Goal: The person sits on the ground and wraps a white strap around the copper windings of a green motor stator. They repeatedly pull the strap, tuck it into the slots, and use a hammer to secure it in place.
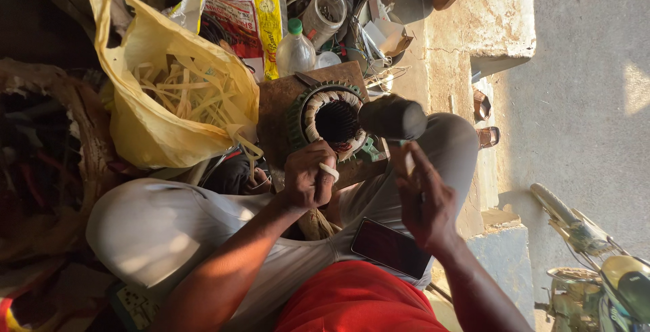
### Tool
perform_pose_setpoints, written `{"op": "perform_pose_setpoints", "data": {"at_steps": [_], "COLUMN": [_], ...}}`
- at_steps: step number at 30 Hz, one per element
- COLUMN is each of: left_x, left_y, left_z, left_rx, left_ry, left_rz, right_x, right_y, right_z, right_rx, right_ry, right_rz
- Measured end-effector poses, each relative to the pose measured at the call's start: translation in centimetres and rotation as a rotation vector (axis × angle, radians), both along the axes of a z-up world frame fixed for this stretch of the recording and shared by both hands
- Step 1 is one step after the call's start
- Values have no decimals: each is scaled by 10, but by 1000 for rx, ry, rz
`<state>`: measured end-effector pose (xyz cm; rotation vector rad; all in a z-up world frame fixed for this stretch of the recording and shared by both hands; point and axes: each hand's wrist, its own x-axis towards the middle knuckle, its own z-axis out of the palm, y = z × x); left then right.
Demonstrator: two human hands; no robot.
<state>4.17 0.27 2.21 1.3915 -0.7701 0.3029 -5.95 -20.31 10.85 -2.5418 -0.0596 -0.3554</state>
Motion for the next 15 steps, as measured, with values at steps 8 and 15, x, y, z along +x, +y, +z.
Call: {"op": "perform_pose_setpoints", "data": {"at_steps": [8, 15], "left_x": [2, 3], "left_y": [1, 0], "left_z": [-2, -4], "left_rx": [33, 39], "left_ry": [-15, -10], "left_rz": [13, -1], "right_x": [28, 85], "right_y": [-8, -25], "right_z": [48, 75], "right_rx": [-133, -245], "right_ry": [-6, 102], "right_rz": [216, 335]}}
